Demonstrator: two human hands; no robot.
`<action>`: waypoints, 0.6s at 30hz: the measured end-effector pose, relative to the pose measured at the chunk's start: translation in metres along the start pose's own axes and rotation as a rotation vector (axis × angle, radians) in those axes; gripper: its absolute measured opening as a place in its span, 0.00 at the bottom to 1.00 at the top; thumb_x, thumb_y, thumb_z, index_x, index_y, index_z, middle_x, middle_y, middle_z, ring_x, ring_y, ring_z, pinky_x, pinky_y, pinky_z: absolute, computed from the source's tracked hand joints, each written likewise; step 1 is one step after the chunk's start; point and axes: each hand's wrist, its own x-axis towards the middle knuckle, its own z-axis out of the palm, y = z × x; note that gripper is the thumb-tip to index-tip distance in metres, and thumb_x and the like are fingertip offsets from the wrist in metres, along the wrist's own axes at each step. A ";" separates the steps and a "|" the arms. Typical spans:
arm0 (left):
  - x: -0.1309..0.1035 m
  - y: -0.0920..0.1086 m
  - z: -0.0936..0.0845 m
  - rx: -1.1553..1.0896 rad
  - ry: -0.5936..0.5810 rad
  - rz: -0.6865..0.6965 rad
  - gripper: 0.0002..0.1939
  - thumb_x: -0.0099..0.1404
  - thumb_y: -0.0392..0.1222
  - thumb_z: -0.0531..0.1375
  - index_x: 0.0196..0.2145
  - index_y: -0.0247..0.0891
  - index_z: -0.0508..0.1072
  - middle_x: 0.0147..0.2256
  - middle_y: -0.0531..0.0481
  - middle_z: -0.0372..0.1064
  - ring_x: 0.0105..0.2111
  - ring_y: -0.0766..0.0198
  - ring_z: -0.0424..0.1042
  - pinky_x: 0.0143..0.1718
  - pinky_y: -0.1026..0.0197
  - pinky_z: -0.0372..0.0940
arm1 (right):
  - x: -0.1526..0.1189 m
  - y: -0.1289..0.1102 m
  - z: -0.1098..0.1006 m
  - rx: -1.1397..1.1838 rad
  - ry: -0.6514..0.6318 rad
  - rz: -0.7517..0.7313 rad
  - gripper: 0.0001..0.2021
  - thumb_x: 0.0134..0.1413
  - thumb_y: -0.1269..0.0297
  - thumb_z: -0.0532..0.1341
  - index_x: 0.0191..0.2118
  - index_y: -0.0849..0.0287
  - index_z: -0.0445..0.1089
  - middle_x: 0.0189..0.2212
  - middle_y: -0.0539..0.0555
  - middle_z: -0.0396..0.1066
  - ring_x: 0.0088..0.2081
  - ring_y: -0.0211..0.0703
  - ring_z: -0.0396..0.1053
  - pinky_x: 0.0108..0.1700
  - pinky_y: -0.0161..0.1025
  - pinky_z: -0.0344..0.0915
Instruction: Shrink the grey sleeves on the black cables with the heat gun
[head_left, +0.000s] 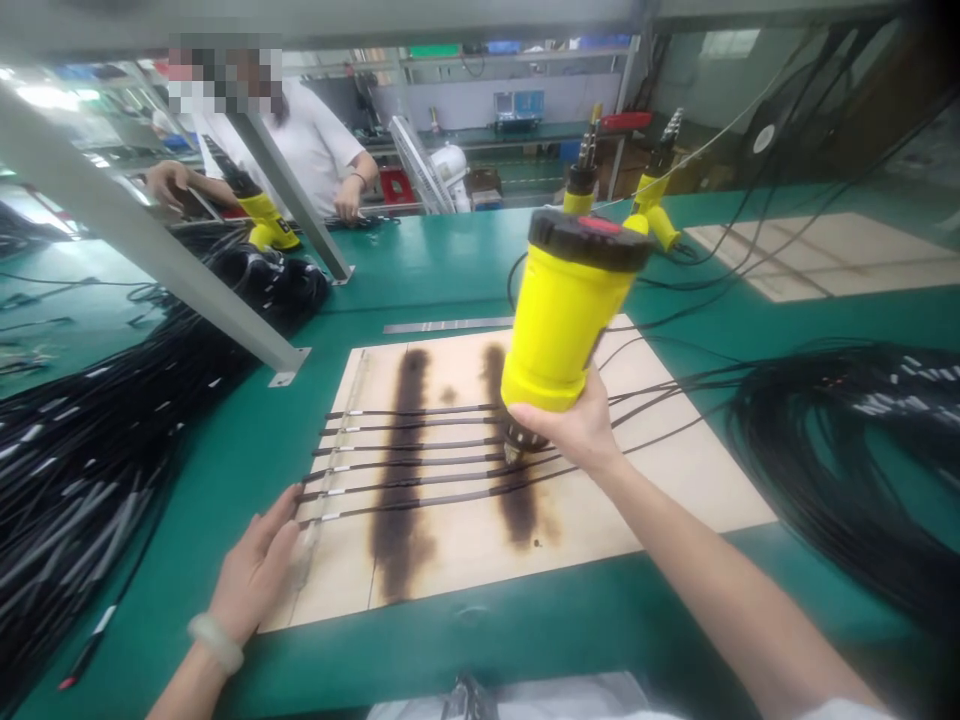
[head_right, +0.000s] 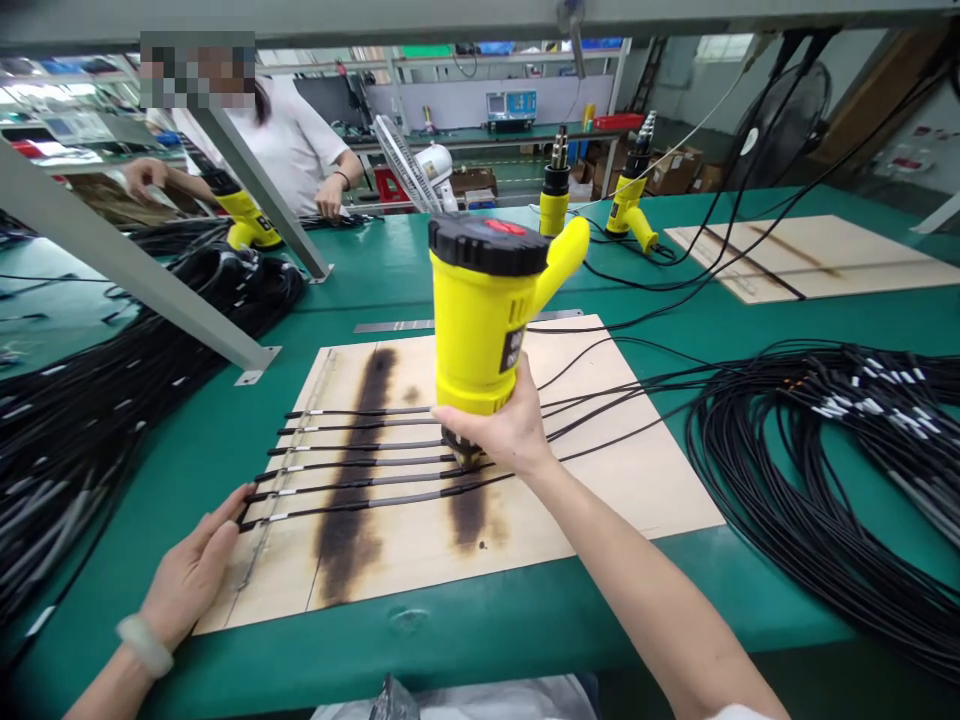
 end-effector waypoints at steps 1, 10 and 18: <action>0.000 0.001 0.000 0.000 -0.006 0.000 0.39 0.57 0.61 0.42 0.56 0.29 0.60 0.55 0.41 0.59 0.58 0.51 0.55 0.61 0.47 0.43 | -0.007 -0.002 -0.003 -0.017 -0.009 0.035 0.30 0.28 0.63 0.72 0.42 0.56 0.61 0.37 0.53 0.70 0.36 0.48 0.70 0.39 0.46 0.71; -0.002 0.009 -0.003 0.029 -0.026 -0.035 0.38 0.58 0.60 0.40 0.56 0.28 0.58 0.56 0.40 0.58 0.58 0.52 0.55 0.61 0.49 0.44 | -0.017 -0.006 -0.005 0.063 0.005 -0.018 0.33 0.27 0.66 0.73 0.43 0.54 0.58 0.36 0.52 0.70 0.35 0.47 0.71 0.37 0.45 0.71; -0.003 0.008 -0.002 0.050 -0.008 0.004 0.36 0.60 0.59 0.40 0.56 0.29 0.58 0.56 0.41 0.59 0.57 0.53 0.55 0.61 0.47 0.44 | -0.014 -0.006 -0.005 0.037 0.008 -0.056 0.34 0.26 0.67 0.73 0.43 0.54 0.58 0.37 0.52 0.70 0.37 0.48 0.70 0.39 0.46 0.71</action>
